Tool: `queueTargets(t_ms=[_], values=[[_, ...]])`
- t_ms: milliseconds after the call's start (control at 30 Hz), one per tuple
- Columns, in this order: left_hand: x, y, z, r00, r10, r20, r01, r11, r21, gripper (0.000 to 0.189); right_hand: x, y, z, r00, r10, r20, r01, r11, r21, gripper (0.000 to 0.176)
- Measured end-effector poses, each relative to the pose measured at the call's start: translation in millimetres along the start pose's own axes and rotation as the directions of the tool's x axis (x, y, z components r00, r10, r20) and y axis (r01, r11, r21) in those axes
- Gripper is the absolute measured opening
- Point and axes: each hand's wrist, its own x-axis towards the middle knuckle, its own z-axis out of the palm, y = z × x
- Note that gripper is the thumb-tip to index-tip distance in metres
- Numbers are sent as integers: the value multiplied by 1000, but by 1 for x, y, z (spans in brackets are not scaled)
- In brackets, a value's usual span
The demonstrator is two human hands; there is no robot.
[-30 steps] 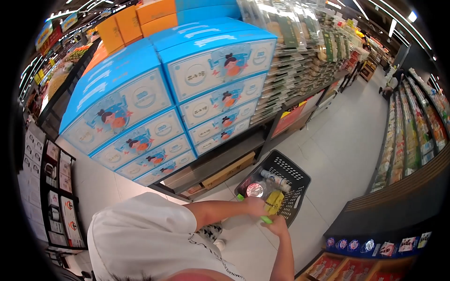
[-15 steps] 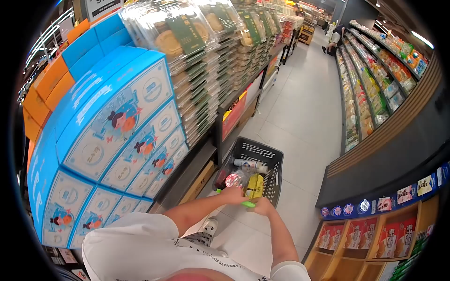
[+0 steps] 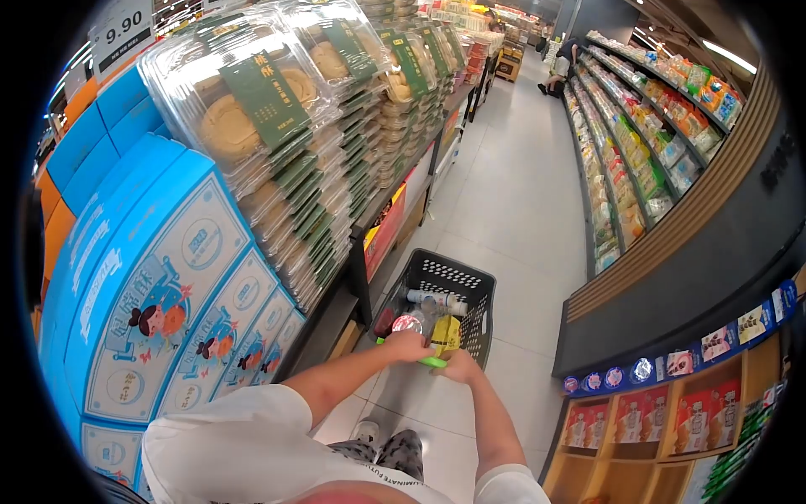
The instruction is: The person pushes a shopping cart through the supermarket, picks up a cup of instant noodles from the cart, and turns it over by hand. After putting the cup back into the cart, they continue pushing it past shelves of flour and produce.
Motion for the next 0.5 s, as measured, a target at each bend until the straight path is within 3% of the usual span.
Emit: queueTargets(t_ms=[167,233,433,500], values=[[27,-6,-16,998,39,-53,-36,998,59,54,23,-4,-19,991,123,51,-126,990,62,39],[31,-1,-32,999,26,20,-27,999,40,62,32,-2,-27,991,121,57,-124,990,60,40],[58,-1,-49,1000,-7,23,7,1000,-5,59,52,-2,-49,991,95,98,-110,982,157,42],[62,1,-53,999,3,-51,-2,1000,15,54,61,-1,-57,988,94,125,-114,980,162,43]])
